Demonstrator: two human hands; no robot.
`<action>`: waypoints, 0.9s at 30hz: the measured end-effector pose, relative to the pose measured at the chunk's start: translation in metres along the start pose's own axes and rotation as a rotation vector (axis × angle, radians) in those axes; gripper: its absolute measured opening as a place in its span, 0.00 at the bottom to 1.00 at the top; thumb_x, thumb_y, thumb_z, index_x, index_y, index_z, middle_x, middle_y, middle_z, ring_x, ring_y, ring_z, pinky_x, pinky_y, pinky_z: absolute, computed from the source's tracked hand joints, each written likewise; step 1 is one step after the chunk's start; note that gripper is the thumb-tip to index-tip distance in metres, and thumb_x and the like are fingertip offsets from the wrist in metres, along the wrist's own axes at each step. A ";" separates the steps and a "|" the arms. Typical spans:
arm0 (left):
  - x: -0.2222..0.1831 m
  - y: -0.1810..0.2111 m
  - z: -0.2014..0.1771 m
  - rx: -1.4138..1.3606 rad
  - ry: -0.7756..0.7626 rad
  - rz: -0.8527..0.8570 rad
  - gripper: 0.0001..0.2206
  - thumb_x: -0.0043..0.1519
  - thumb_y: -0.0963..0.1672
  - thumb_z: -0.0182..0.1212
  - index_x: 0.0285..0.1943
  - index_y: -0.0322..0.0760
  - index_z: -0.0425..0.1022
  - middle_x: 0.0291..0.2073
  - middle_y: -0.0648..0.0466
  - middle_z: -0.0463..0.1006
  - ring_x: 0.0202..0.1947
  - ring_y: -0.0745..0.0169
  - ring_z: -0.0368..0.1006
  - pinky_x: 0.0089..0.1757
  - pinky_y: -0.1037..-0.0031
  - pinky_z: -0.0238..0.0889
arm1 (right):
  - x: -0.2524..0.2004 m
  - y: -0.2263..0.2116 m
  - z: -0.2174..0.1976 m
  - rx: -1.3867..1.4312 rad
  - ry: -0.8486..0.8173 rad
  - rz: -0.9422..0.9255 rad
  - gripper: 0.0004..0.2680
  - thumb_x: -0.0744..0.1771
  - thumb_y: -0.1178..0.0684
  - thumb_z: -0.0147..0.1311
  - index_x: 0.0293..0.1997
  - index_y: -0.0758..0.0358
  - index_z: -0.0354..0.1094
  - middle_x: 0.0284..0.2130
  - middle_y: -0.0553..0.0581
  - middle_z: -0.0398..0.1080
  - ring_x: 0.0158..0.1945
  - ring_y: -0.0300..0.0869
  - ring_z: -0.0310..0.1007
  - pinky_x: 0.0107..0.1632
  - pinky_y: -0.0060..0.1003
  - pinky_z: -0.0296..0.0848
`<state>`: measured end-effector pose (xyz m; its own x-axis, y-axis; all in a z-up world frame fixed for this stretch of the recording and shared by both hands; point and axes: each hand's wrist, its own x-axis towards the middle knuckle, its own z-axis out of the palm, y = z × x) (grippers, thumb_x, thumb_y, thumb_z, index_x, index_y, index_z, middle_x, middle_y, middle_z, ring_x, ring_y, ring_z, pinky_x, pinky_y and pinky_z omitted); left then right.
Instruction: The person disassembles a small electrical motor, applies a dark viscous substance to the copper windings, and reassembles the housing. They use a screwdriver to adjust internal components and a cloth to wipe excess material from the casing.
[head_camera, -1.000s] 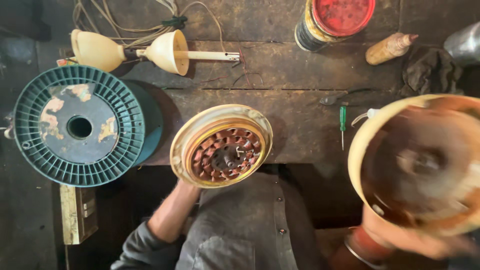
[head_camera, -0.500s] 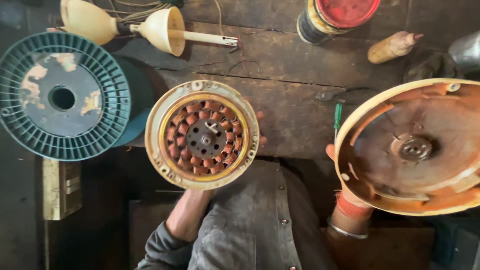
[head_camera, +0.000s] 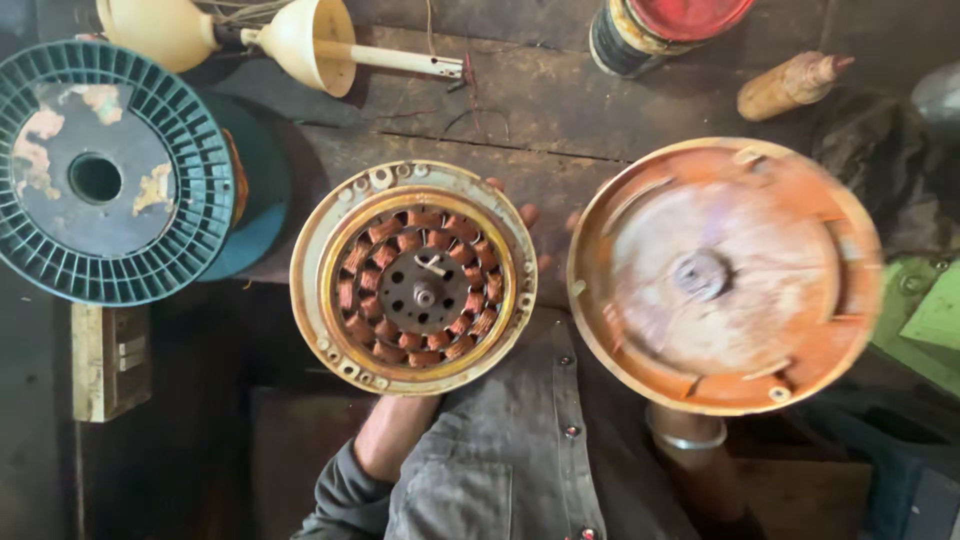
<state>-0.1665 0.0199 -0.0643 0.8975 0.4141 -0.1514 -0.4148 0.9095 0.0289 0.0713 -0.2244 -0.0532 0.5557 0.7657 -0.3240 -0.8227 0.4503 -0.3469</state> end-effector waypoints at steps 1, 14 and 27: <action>0.004 -0.001 0.000 0.001 -0.003 0.001 0.26 0.72 0.53 0.42 0.77 0.39 0.55 0.73 0.47 0.59 0.70 0.47 0.59 0.63 0.51 0.62 | 0.000 -0.001 -0.002 0.011 -0.002 0.011 0.31 0.68 0.30 0.51 0.78 0.51 0.43 0.76 0.59 0.44 0.77 0.61 0.45 0.64 0.68 0.55; 0.037 0.000 0.077 -0.020 -0.032 0.020 0.28 0.73 0.53 0.41 0.79 0.39 0.50 0.77 0.47 0.53 0.74 0.45 0.53 0.66 0.50 0.60 | -0.008 0.000 -0.010 0.189 0.017 0.221 0.29 0.70 0.32 0.49 0.77 0.53 0.46 0.75 0.61 0.47 0.75 0.61 0.47 0.66 0.66 0.56; 0.057 0.004 0.110 -0.083 0.153 0.040 0.31 0.71 0.54 0.39 0.81 0.38 0.45 0.80 0.45 0.47 0.78 0.44 0.48 0.69 0.52 0.58 | -0.026 0.004 -0.004 0.327 0.049 0.322 0.27 0.71 0.33 0.47 0.77 0.55 0.48 0.73 0.62 0.50 0.74 0.61 0.49 0.67 0.65 0.56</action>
<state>-0.1007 0.0513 0.0362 0.8493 0.4341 -0.3004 -0.4668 0.8833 -0.0430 0.0543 -0.2443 -0.0500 0.2642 0.8713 -0.4136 -0.9446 0.3203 0.0712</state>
